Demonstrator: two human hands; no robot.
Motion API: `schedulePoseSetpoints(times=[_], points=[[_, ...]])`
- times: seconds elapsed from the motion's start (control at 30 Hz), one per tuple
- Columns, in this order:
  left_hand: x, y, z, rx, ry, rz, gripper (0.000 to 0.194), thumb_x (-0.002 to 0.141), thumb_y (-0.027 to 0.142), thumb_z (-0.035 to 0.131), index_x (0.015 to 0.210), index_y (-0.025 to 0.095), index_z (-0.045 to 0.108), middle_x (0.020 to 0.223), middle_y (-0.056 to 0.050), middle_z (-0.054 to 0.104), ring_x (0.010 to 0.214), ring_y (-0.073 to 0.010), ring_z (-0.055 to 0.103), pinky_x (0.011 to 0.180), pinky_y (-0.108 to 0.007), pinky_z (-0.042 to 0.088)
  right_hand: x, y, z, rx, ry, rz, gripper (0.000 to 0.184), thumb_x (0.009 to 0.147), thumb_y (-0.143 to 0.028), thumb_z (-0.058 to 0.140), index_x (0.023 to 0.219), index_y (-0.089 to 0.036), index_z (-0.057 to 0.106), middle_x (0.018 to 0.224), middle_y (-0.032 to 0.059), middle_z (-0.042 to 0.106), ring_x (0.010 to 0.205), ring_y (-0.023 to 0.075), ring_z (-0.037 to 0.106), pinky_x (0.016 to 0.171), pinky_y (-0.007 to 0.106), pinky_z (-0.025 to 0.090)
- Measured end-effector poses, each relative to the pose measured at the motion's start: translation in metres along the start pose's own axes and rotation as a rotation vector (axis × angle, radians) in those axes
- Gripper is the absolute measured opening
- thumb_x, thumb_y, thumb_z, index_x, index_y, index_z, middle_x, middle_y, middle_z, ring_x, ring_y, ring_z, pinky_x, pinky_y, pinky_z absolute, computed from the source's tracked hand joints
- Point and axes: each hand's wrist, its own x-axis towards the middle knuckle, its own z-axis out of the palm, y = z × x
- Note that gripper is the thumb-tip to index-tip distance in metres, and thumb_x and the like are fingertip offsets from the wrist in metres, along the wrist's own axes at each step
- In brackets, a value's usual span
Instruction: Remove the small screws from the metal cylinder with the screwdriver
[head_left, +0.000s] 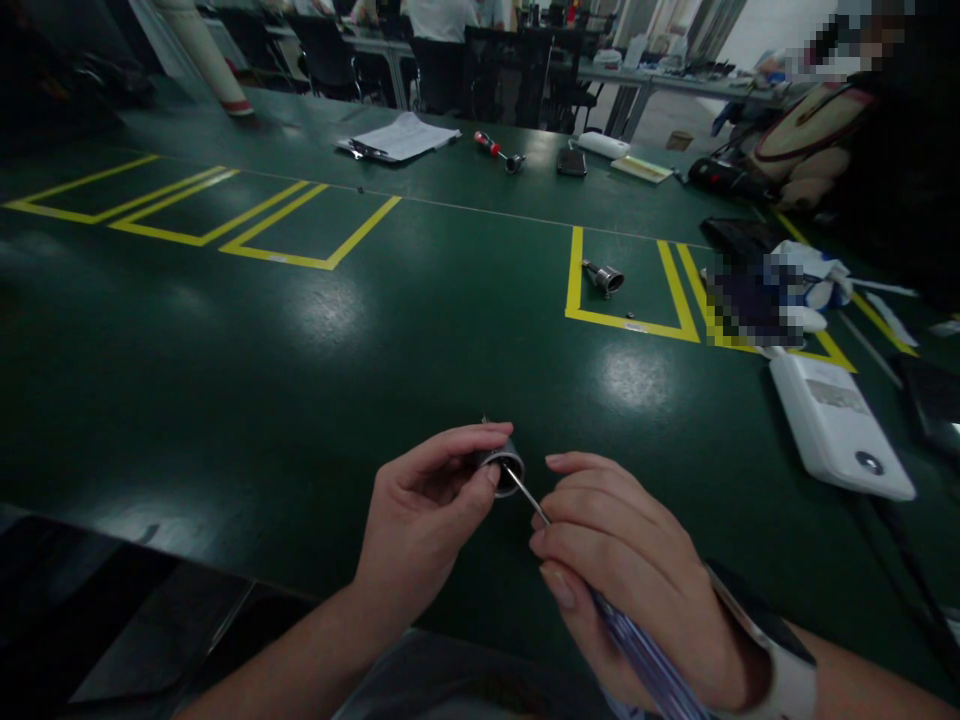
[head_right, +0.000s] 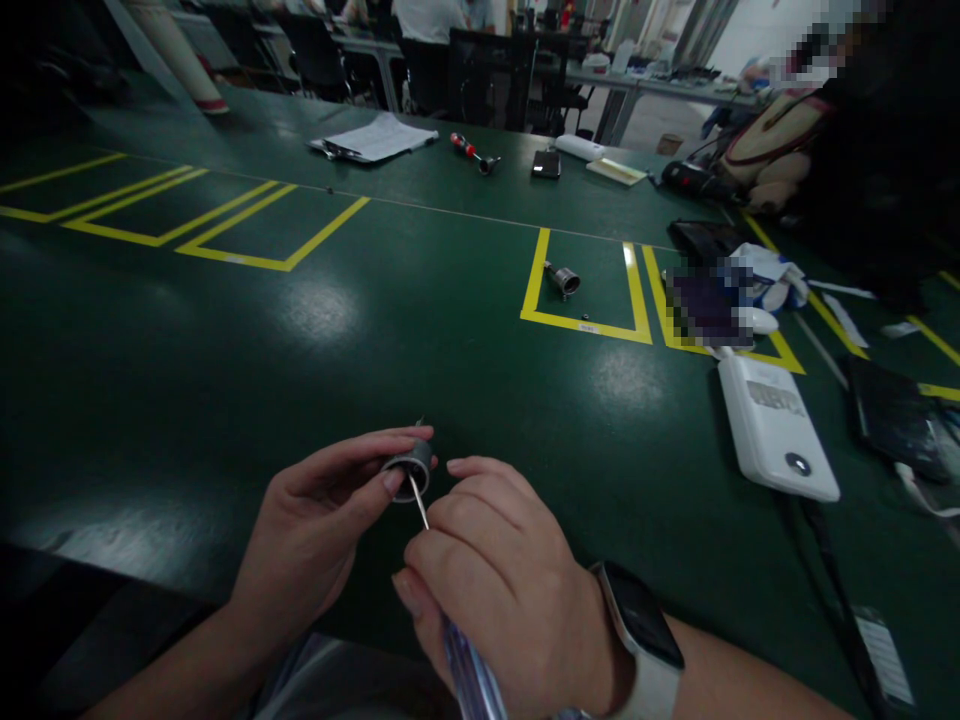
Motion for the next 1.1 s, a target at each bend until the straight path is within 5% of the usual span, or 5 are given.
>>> schedulePoseSetpoints(times=[0.67,0.83,0.97,1.1], points=[[0.003,0.001,-0.001,-0.009,0.008,-0.04,0.014,0.076,0.015,0.066,0.087,0.019,0.072,0.1,-0.005,0.072,0.089,-0.0146,0.067,0.077,-0.02,0.055,-0.002,0.001,0.0,0.041,-0.013,0.028,0.014,0.078,-0.006,0.05,0.085,-0.013,0.06,0.074,0.0064,0.066,0.072,0.0163,0.061,0.086,0.042,0.052],[0.019,0.016,-0.012,0.022,-0.124,-0.09,0.044,0.063,0.008,0.074,0.104,0.021,0.064,0.105,-0.005,0.069,0.087,-0.0158,0.067,0.076,-0.024,0.054,0.002,-0.001,-0.008,0.145,0.051,0.154,0.018,0.081,-0.006,0.048,0.09,-0.016,0.059,0.077,0.0042,0.064,0.074,0.0159,0.062,0.089,0.042,0.048],[0.056,0.016,-0.026,0.28,-0.203,0.071,0.041,0.066,0.013,0.072,0.106,0.018,0.062,0.096,-0.005,0.067,0.087,-0.0171,0.064,0.08,-0.031,0.052,0.014,0.002,-0.01,0.196,0.059,0.189,0.018,0.083,-0.006,0.049,0.092,-0.016,0.06,0.075,0.0025,0.062,0.079,0.0162,0.061,0.088,0.039,0.046],[0.107,0.005,-0.036,0.658,-0.181,0.446,0.043,0.066,0.021,0.073,0.107,0.019,0.062,0.097,-0.005,0.057,0.087,-0.0177,0.058,0.074,-0.032,0.049,0.034,0.019,-0.006,0.225,0.088,0.205,0.012,0.086,-0.013,0.049,0.085,-0.017,0.06,0.076,0.0024,0.062,0.075,0.0151,0.06,0.073,0.032,0.048]])
